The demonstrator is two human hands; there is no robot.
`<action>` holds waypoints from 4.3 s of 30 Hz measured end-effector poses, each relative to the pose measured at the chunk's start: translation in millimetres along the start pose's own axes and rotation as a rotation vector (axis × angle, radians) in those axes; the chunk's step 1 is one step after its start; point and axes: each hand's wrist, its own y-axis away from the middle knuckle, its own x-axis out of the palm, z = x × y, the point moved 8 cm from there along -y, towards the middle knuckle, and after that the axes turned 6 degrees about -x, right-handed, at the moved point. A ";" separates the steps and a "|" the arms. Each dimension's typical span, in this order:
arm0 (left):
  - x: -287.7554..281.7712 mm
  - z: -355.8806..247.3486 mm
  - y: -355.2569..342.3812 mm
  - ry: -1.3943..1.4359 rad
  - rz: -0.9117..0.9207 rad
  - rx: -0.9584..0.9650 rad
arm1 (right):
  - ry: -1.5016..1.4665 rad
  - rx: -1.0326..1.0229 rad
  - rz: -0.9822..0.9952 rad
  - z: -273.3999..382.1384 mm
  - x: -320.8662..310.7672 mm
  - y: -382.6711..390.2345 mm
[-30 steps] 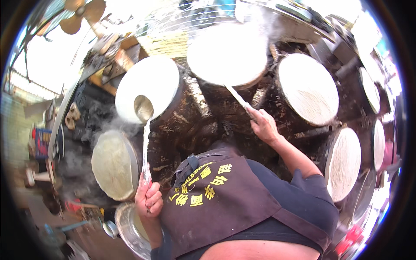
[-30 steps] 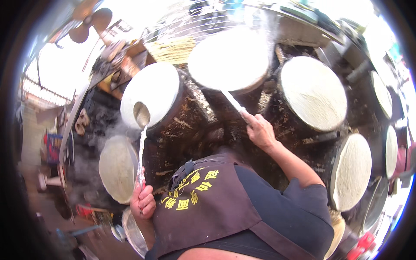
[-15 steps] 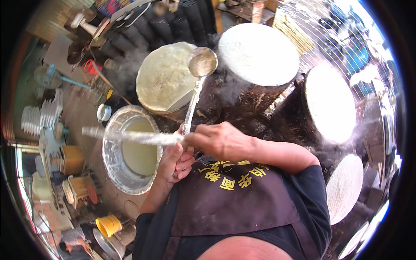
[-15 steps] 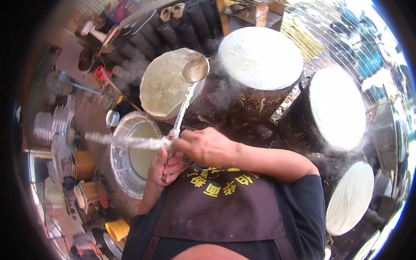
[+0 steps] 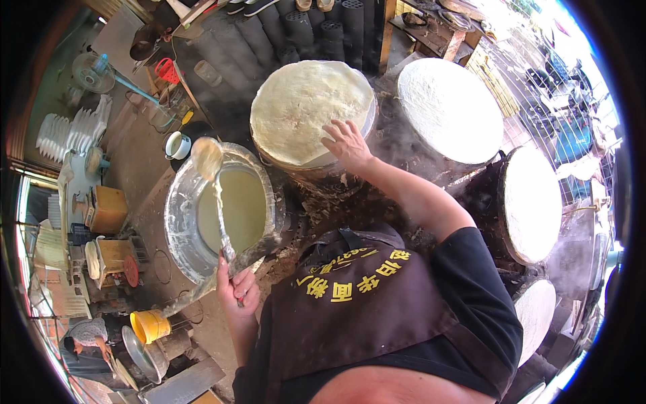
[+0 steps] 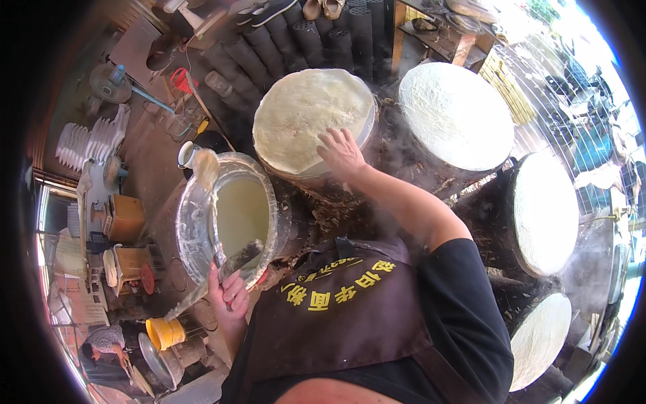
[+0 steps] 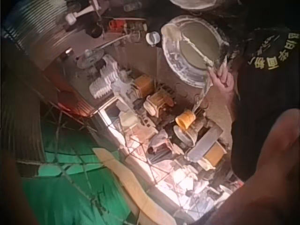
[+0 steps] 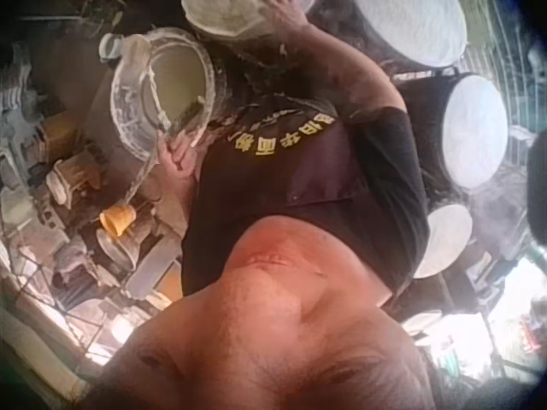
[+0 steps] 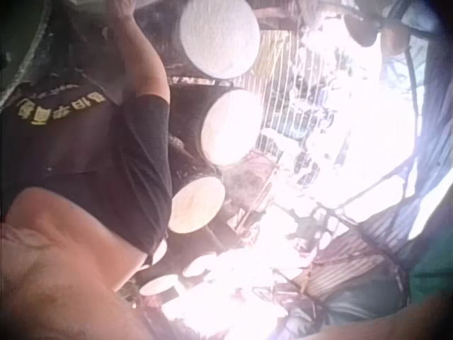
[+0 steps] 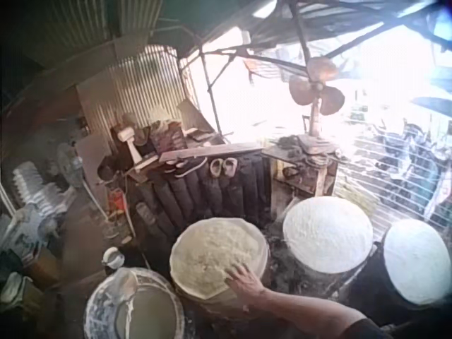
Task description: The person ladles batter from a large metal bowl onto several hot round griddles, spreads it into thin circles, and removes cooked sheets with a spatula. The person stacks the finished sheets on a nearby surface.
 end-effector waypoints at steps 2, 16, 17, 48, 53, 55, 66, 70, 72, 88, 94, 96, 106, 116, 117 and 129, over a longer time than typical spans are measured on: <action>-5.2 -6.5 3.0 0.076 0.008 -0.014 | -0.005 -0.019 0.018 -15.8 9.8 -13.6; -9.5 -26.6 28.5 0.206 -0.166 0.099 | -0.235 0.037 -0.062 -2.8 -77.2 9.2; -8.3 -29.7 30.9 0.129 -0.188 0.110 | -0.254 0.074 -0.029 -0.2 -78.4 21.0; 73.0 41.9 59.0 -0.767 0.782 -1.504 | 0.601 2.060 -0.701 599.6 -283.3 406.7; 78.0 73.3 144.9 -0.846 0.981 -1.541 | 0.449 1.916 -1.728 799.8 -349.0 431.5; 76.3 73.0 173.2 -0.834 1.008 -1.626 | 0.498 1.799 -2.043 906.5 -343.6 434.7; 51.2 92.6 265.6 -1.219 1.077 -1.266 | 0.684 1.563 -2.971 1167.4 -53.4 498.9; 15.1 106.8 274.3 -1.296 1.039 -1.533 | 0.758 1.846 -2.902 1165.6 -53.4 499.5; 4.5 109.8 275.0 -1.193 0.873 -1.715 | 0.781 2.345 -2.627 1199.1 -40.5 506.0; -12.2 93.6 233.8 -1.233 0.810 -1.225 | -0.420 1.534 -1.013 553.8 -281.7 420.2; -36.5 70.9 163.8 -1.174 0.802 -0.758 | -0.564 0.770 -0.016 451.9 -183.7 215.5; -59.8 56.7 134.5 -1.346 0.756 -0.388 | -0.574 0.784 -0.119 430.8 -152.6 221.4; -308.1 -200.5 -34.0 -2.127 -0.248 -0.002 | -0.774 0.981 -0.069 393.5 -53.8 189.8; -359.4 -216.4 -17.7 -2.244 0.139 -0.261 | -0.922 1.168 0.005 405.6 -8.6 152.5; -381.5 -228.0 -24.5 -2.267 0.124 -0.226 | -0.918 1.191 0.003 404.4 -6.8 155.2; -355.1 -210.9 -106.1 -2.658 0.623 0.065 | -0.853 1.206 0.046 437.7 -7.5 152.5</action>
